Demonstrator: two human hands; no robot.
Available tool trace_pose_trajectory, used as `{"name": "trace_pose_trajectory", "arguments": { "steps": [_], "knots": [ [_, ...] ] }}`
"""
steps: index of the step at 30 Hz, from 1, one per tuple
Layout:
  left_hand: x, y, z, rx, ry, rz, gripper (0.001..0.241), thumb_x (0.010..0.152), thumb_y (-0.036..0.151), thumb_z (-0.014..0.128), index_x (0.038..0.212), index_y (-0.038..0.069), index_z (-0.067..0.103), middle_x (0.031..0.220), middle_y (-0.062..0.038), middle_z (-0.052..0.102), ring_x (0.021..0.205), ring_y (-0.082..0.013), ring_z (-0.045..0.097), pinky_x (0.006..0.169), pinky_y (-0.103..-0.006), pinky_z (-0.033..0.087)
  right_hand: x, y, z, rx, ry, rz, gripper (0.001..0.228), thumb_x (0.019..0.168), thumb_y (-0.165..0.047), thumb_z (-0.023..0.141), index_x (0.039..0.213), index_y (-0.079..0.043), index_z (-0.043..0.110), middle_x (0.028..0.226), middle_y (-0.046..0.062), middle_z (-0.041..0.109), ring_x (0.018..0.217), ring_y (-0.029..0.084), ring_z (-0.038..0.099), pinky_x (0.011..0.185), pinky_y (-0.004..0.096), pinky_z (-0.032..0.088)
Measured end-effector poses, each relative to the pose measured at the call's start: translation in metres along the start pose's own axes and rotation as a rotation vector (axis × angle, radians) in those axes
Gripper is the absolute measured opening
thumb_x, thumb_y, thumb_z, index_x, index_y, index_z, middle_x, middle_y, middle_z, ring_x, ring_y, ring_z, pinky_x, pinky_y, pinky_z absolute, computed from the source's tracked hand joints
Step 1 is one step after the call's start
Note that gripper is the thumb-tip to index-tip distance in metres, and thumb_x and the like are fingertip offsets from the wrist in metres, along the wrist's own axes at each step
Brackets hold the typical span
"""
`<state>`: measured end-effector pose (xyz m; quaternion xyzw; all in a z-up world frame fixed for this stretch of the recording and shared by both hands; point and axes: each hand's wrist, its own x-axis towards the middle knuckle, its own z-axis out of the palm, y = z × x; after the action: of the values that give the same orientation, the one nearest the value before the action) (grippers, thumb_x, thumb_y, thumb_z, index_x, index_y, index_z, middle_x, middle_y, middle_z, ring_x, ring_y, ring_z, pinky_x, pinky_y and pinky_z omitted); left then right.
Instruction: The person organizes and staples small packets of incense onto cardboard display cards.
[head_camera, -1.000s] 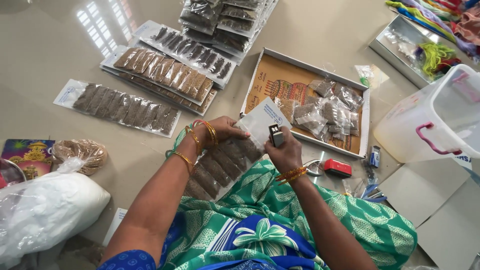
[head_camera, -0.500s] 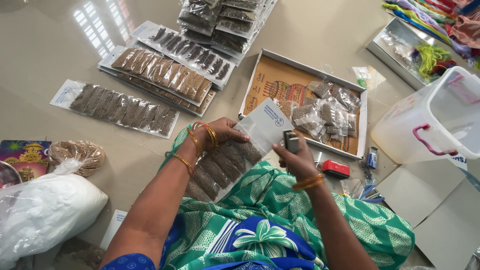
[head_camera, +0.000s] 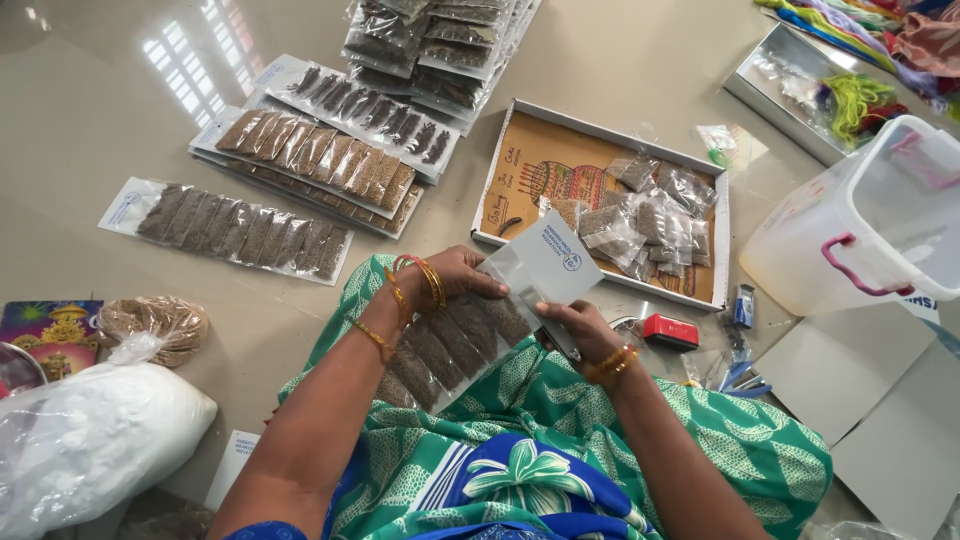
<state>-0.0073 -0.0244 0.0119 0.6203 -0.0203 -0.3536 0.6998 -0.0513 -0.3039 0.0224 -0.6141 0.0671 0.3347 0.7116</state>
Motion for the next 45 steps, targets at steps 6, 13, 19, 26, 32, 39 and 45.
{"name": "trace_pose_trajectory", "arguments": {
  "steps": [6, 13, 19, 26, 32, 39, 45],
  "knots": [
    [0.011, -0.012, -0.003, -0.008, -0.041, 0.046, 0.051, 0.074, 0.019, 0.089, 0.116, -0.006, 0.074, 0.103, -0.01, 0.079, 0.09, -0.0134, 0.074, 0.083, -0.0252, 0.058, 0.007, -0.015, 0.019, -0.088, 0.031, -0.178, 0.047, 0.079, -0.023, 0.082, 0.112, 0.004, 0.063, 0.082, 0.009, 0.069, 0.06, 0.016, 0.065, 0.045, 0.028, 0.053],
    [0.004, 0.011, 0.013, 0.203, 0.031, 0.054, 0.074, 0.064, 0.046, 0.092, 0.117, -0.003, 0.073, 0.105, -0.007, 0.079, 0.095, -0.015, 0.074, 0.086, -0.0287, 0.058, 0.012, -0.006, 0.01, -0.205, 0.045, -0.255, 0.042, 0.084, -0.025, 0.079, 0.114, 0.002, 0.066, 0.084, 0.012, 0.07, 0.061, 0.017, 0.066, 0.047, 0.029, 0.052],
    [-0.02, 0.022, 0.024, 0.333, 0.15, 0.039, 0.068, 0.058, 0.045, 0.093, 0.103, -0.004, 0.079, 0.096, -0.012, 0.08, 0.086, -0.0204, 0.076, 0.082, -0.031, 0.059, 0.01, -0.005, 0.032, -0.325, 0.013, -0.434, 0.043, 0.085, -0.016, 0.077, 0.121, 0.005, 0.066, 0.106, 0.014, 0.074, 0.092, 0.017, 0.072, 0.076, 0.031, 0.059],
    [-0.022, 0.009, 0.001, 0.104, 0.168, 0.039, 0.08, 0.057, 0.04, 0.096, 0.116, -0.006, 0.069, 0.108, -0.016, 0.078, 0.097, -0.0223, 0.076, 0.089, -0.0325, 0.061, 0.03, -0.012, 0.034, -0.239, 0.022, -0.252, 0.054, 0.079, -0.017, 0.079, 0.125, 0.005, 0.061, 0.107, 0.018, 0.074, 0.091, 0.024, 0.075, 0.075, 0.037, 0.063],
    [-0.024, 0.014, -0.024, 0.032, 0.165, 0.016, 0.093, 0.054, 0.04, 0.095, 0.131, 0.0, 0.061, 0.117, -0.017, 0.074, 0.105, -0.0253, 0.072, 0.095, -0.0339, 0.058, 0.033, -0.038, -0.047, -0.022, -0.075, -0.078, 0.057, 0.077, -0.026, 0.082, 0.124, -0.001, 0.063, 0.101, 0.014, 0.073, 0.082, 0.024, 0.074, 0.072, 0.038, 0.064],
    [-0.032, -0.007, -0.059, -0.225, 0.282, -0.048, 0.073, 0.06, 0.034, 0.094, 0.12, 0.001, 0.069, 0.104, -0.013, 0.075, 0.092, -0.0226, 0.072, 0.084, -0.0357, 0.059, 0.085, 0.034, -0.048, -0.97, 0.325, 0.104, 0.051, 0.081, -0.03, 0.082, 0.124, -0.008, 0.064, 0.096, 0.012, 0.071, 0.086, 0.028, 0.07, 0.076, 0.043, 0.059],
    [-0.035, -0.001, -0.05, -0.287, 0.264, -0.062, 0.065, 0.061, 0.03, 0.094, 0.114, 0.0, 0.07, 0.097, -0.01, 0.077, 0.084, -0.0197, 0.073, 0.078, -0.0323, 0.06, 0.114, 0.054, -0.003, -1.257, 0.464, 0.141, 0.076, 0.073, -0.027, 0.093, 0.132, -0.004, 0.051, 0.128, 0.023, 0.055, 0.115, 0.044, 0.06, 0.097, 0.05, 0.053]
  ]
}}
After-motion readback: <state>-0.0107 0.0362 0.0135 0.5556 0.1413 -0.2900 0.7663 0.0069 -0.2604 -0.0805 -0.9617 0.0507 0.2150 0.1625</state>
